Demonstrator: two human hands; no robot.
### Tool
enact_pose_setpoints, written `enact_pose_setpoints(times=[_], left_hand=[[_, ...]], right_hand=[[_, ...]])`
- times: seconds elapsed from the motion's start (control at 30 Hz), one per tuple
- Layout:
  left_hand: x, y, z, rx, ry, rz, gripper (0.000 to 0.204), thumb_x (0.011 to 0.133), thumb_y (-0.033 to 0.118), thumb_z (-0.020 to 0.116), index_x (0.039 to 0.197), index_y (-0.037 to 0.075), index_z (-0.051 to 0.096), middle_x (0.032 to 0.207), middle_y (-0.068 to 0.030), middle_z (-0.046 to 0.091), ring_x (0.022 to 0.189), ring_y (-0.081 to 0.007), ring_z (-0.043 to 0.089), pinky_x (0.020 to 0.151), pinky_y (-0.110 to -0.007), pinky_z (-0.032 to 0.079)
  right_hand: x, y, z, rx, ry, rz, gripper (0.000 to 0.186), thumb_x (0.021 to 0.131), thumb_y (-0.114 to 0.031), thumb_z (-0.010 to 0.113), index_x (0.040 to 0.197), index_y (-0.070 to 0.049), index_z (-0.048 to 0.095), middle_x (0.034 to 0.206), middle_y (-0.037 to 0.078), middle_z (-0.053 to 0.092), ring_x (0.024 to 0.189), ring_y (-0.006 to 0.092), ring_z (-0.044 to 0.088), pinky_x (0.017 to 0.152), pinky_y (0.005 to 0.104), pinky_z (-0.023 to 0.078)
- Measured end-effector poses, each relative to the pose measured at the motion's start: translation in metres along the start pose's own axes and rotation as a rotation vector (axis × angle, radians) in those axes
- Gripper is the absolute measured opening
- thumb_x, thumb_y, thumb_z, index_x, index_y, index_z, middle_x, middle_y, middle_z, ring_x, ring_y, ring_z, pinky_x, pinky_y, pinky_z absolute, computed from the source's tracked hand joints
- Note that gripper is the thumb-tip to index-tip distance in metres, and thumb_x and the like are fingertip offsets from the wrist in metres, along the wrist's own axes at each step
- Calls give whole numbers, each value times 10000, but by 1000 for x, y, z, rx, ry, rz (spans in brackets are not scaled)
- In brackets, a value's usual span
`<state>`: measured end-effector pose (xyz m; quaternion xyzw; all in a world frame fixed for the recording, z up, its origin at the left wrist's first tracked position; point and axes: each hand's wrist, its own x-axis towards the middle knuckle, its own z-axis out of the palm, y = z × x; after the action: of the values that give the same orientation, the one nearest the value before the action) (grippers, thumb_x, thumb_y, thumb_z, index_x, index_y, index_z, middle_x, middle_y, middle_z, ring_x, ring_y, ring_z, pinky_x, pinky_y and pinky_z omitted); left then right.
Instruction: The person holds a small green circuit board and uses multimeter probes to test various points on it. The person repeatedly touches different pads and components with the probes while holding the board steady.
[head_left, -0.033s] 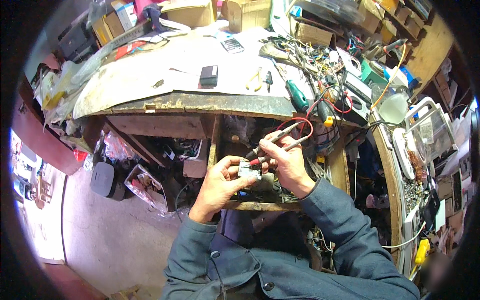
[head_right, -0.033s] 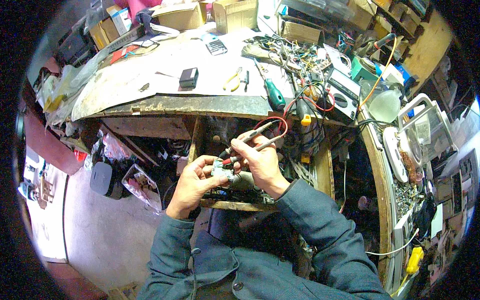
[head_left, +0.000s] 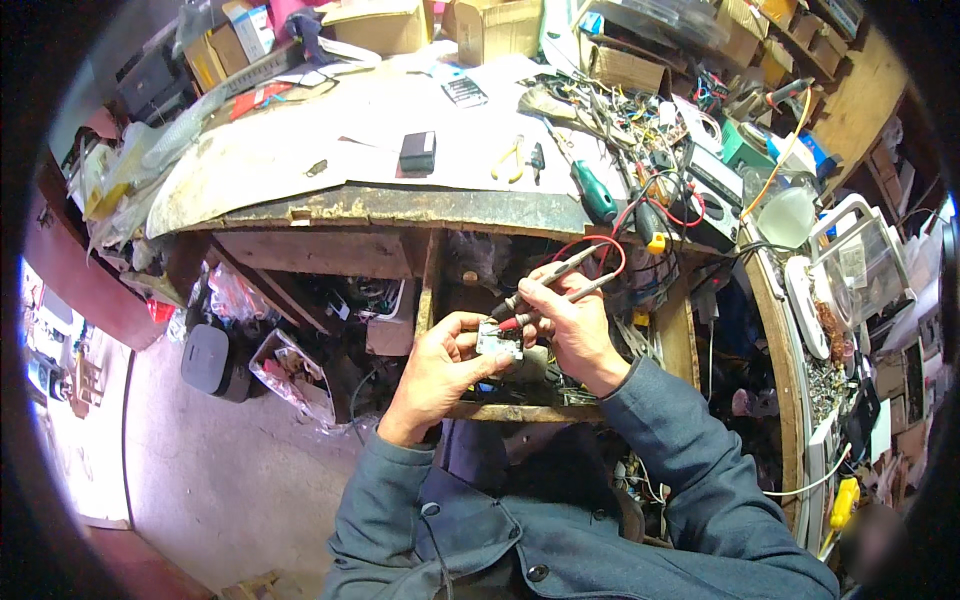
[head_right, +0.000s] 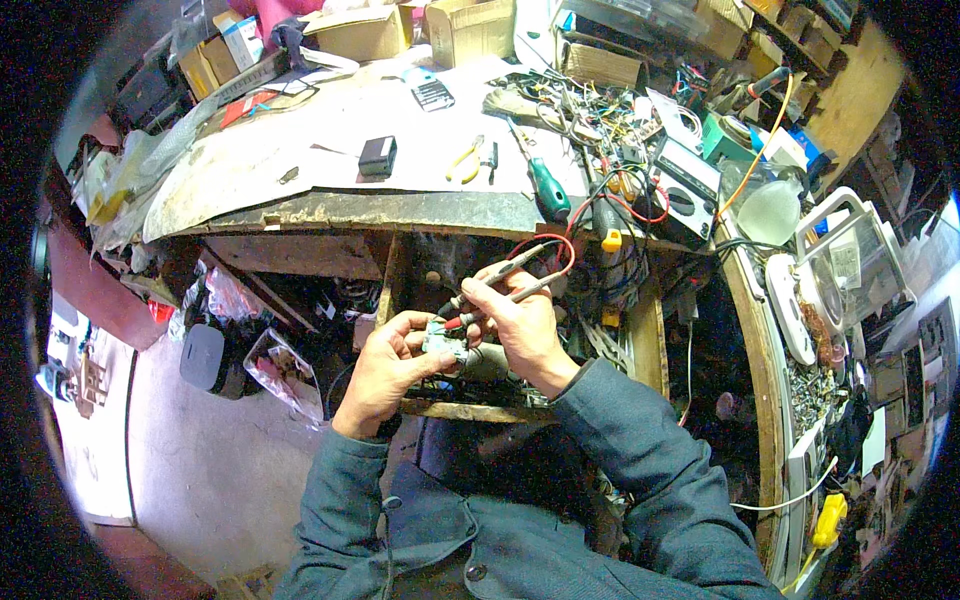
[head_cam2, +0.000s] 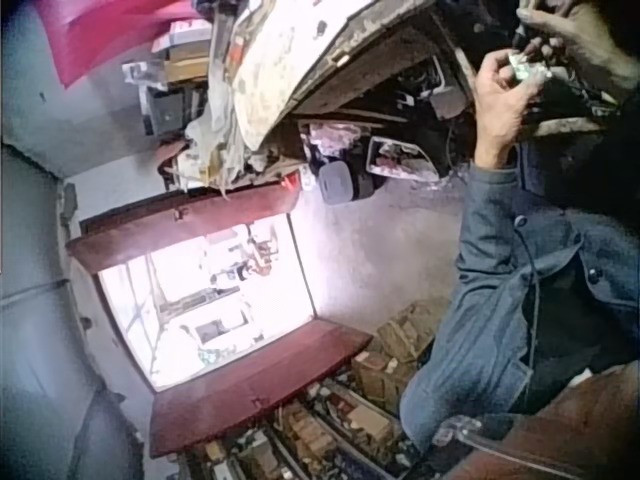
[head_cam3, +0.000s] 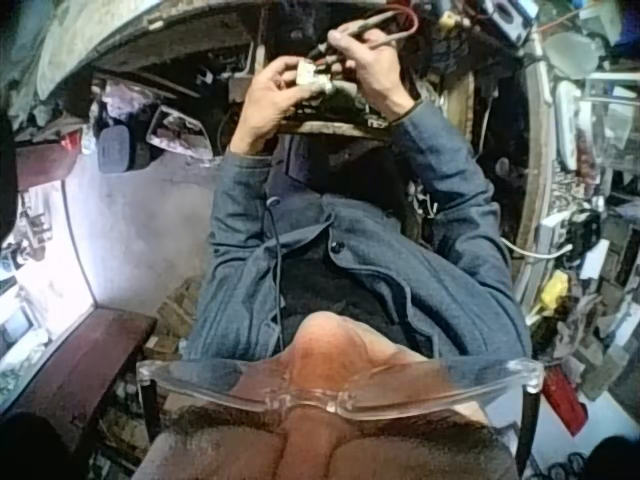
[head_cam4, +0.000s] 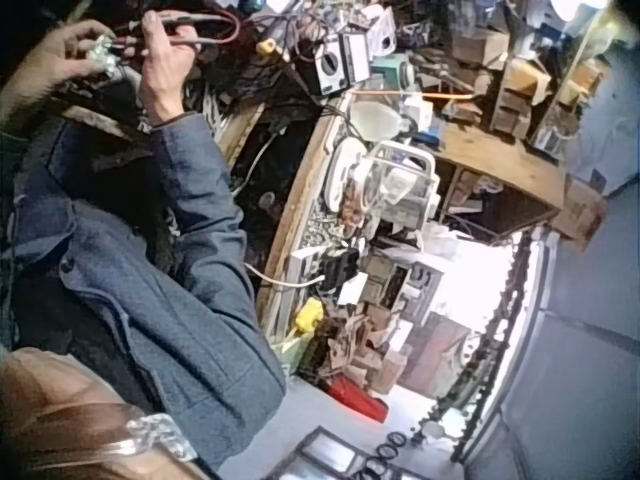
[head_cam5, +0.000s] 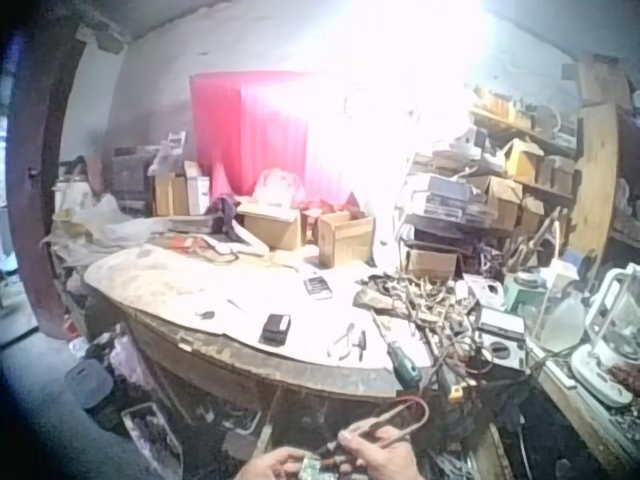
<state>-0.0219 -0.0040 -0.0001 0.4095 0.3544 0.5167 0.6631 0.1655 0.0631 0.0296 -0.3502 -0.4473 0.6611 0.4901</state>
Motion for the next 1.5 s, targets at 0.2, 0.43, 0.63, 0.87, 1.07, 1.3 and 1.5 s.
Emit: enact_pose_setpoints(times=[0.2,0.43,0.63,0.87,1.07,1.3,1.5], left_hand=[[-2,1,1,5,3,15,410,879,-33,748,1245,-21,562,1183,-167,720,1056,-209,709,892,-328,598],[-4,5,6,32,28,29,409,890,-7,754,1247,-24,556,1172,-161,720,1042,-215,713,879,-331,599],[-2,7,8,17,32,10,414,894,-29,746,1250,-31,534,1168,-170,714,1037,-203,709,910,-328,585],[-1,9,11,34,28,29,428,891,-23,751,1255,-38,526,1185,-175,714,1055,-211,712,929,-322,578],[-4,9,7,68,55,4,436,889,-17,758,1263,-22,535,1139,-144,717,1007,-177,702,888,-313,580],[-1,2,4,4,54,52,450,879,7,775,1268,-12,550,1091,-127,727,947,-164,709,836,-300,600],[-2,3,4,8,57,66,445,881,2,770,1268,-11,551,1088,-128,729,937,-160,711,835,-299,601]], right_hand=[[1,3,-1,8,-1,8,149,946,-154,735,983,-38,650,849,86,704,615,148,672,488,272,555],[0,0,0,25,-27,40,128,951,-157,725,972,-57,647,853,83,715,643,154,695,504,274,562],[2,4,-4,53,-31,28,135,956,-133,724,985,-50,622,854,64,687,658,147,713,509,256,567],[2,1,-3,64,-35,38,171,961,-189,733,957,-59,620,824,43,656,634,147,677,508,281,552],[1,0,0,10,9,43,135,951,-156,729,947,-47,649,814,60,704,608,143,669,503,279,549],[4,-7,-8,97,20,15,123,975,-124,677,1021,-78,572,876,96,699,709,182,741,502,263,560],[3,-11,-5,81,70,-10,121,957,-128,703,962,-63,600,854,84,699,678,184,727,503,273,560]])
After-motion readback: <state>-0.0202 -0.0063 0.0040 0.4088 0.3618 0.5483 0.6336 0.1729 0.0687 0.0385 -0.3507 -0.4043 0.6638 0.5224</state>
